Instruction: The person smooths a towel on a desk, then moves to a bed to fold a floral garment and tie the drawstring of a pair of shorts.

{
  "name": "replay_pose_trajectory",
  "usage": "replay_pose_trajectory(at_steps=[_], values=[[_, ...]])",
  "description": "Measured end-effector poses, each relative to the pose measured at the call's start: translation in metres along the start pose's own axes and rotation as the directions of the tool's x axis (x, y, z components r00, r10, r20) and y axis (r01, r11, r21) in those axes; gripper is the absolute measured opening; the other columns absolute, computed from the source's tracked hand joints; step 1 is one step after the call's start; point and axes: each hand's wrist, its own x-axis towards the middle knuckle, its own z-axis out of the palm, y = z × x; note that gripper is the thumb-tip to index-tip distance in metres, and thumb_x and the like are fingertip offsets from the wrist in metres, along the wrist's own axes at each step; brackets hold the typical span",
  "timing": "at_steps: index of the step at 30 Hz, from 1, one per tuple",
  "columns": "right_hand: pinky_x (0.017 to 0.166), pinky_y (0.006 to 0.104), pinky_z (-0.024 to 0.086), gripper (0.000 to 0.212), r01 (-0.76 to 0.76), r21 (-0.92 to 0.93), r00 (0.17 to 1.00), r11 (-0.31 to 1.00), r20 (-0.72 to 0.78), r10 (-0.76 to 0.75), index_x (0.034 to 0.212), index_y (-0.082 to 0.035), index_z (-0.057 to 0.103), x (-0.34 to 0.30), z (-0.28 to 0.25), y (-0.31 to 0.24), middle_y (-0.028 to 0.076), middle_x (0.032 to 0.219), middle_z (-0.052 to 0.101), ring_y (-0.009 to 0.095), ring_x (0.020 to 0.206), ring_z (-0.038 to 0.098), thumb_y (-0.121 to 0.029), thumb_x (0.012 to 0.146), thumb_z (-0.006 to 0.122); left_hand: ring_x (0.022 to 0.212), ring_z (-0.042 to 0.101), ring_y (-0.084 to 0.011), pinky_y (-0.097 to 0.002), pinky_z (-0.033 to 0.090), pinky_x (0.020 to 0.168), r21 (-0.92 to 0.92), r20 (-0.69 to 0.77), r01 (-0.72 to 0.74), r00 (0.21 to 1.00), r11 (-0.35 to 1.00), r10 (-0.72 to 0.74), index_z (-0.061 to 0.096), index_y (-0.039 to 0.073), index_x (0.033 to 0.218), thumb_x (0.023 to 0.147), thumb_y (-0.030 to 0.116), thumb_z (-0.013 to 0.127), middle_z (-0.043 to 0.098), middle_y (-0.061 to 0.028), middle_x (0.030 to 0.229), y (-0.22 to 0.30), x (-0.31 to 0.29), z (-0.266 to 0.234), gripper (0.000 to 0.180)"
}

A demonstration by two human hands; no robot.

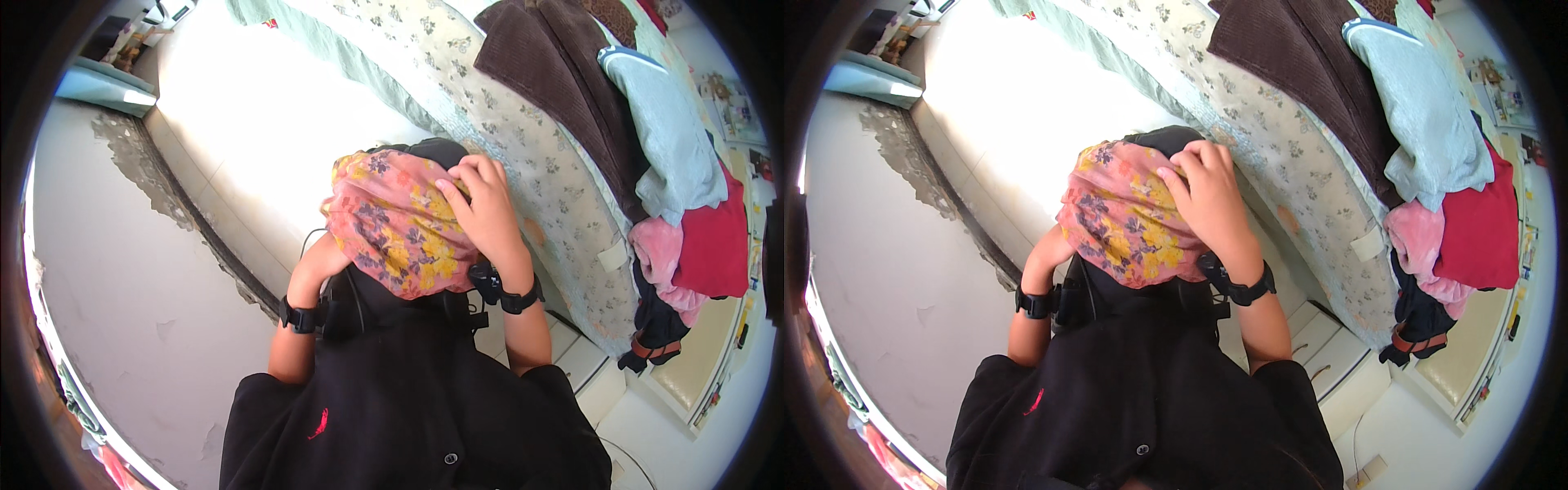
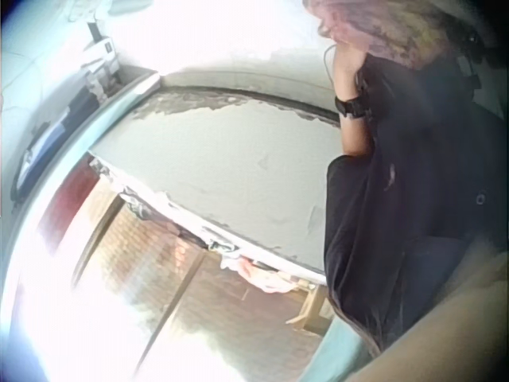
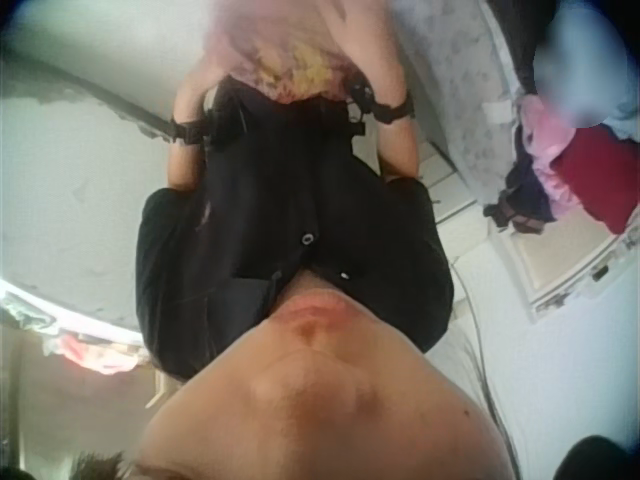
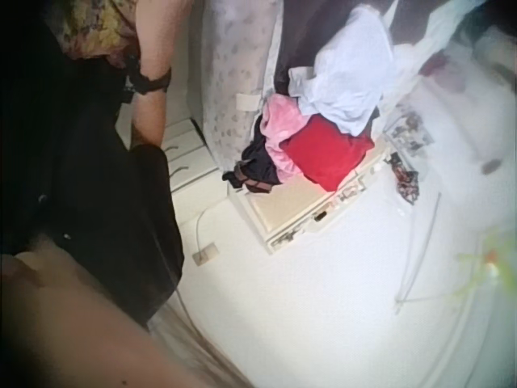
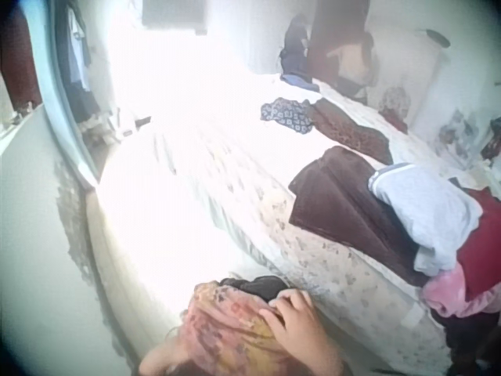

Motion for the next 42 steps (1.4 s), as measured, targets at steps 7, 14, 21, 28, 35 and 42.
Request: replay_pose_trajectory(at_steps=[7, 14, 21, 28, 35, 42], values=[[0.072, 0.0200, 0.041, 0.027, -0.125, 0.896, 0.977, 0.425, 0.036, 0.212, 0.102, -0.003, 0.054, -0.033, -0.050, -0.020, -0.004, 0.085, 0.054, 0.006, 0.080, 0.051, -0.029, 0.096, 0.051, 0.103, 0.055, -0.0210, -0.0323, 0.044, 0.087, -0.043, -0.174, -0.354, 0.923, 0.934, 0.342, 0.051, -0.001, 0.121, 0.091, 0.026, 0.047, 0.059, -0.0138, 0.112, 0.055, -0.031, -0.016, 0.040], [0.076, 0.0198, 0.039, 0.037, -0.445, 0.794, 0.781, 0.415, 0.117, 0.613, 0.099, -0.002, 0.053, -0.024, -0.037, 0.001, -0.003, 0.088, 0.049, 0.004, 0.083, 0.044, -0.035, 0.100, 0.039, 0.095, 0.057, -0.0200, -0.0315, 0.046, 0.081, -0.529, -0.154, -0.001, 0.983, 0.848, -0.095, 0.052, -0.001, 0.116, 0.093, 0.027, 0.043, 0.060, -0.0131, 0.105, 0.024, -0.021, -0.016, 0.037], [0.077, 0.0204, 0.041, 0.034, -0.460, 0.806, 0.798, 0.372, 0.192, 0.571, 0.099, -0.003, 0.052, -0.035, -0.043, 0.026, -0.002, 0.093, 0.052, 0.004, 0.087, 0.046, -0.034, 0.101, 0.039, 0.066, 0.058, -0.0196, -0.0302, 0.044, 0.066, -0.116, -0.045, 0.172, 0.983, 0.978, -0.178, 0.054, -0.002, 0.091, 0.096, 0.050, 0.006, 0.060, -0.0109, 0.071, 0.050, -0.023, -0.008, 0.072], [0.089, 0.0260, 0.045, 0.049, -0.583, 0.812, 0.719, 0.033, 0.496, 0.487, 0.122, 0.004, 0.048, -0.034, -0.047, 0.017, 0.008, 0.113, 0.059, 0.013, 0.099, 0.056, -0.038, 0.099, 0.040, 0.072, 0.058, -0.0208, -0.0301, 0.044, 0.068, -0.350, 0.096, 0.151, 0.988, 0.925, -0.125, 0.057, -0.001, 0.092, 0.098, 0.045, 0.012, 0.061, -0.0096, 0.075, 0.034, -0.028, 0.007, 0.065], [0.084, 0.0256, 0.046, 0.048, -0.844, 0.443, 0.533, 0.302, 0.751, 0.390, 0.117, 0.006, 0.055, -0.051, -0.034, 0.033, 0.008, 0.109, 0.062, 0.012, 0.097, 0.057, -0.036, 0.094, 0.053, 0.091, 0.056, -0.0356, -0.0414, 0.046, 0.077, 0.095, 0.046, -0.119, 0.992, 0.988, 0.115, 0.059, 0.004, 0.100, 0.075, 0.014, 0.057, 0.061, -0.0157, 0.099, 0.050, -0.029, 0.023, 0.026], [0.084, 0.0260, 0.046, 0.039, -0.640, 0.556, 0.764, 0.530, 0.532, 0.364, 0.117, 0.001, 0.058, -0.028, -0.049, 0.012, 0.004, 0.108, 0.062, 0.011, 0.095, 0.057, -0.027, 0.090, 0.062, 0.100, 0.056, -0.0237, -0.0357, 0.045, 0.084, -0.156, 0.045, -0.339, 0.936, 0.928, 0.349, 0.055, 0.001, 0.113, 0.074, 0.009, 0.063, 0.060, -0.0098, 0.107, 0.057, -0.030, 0.004, 0.041]])
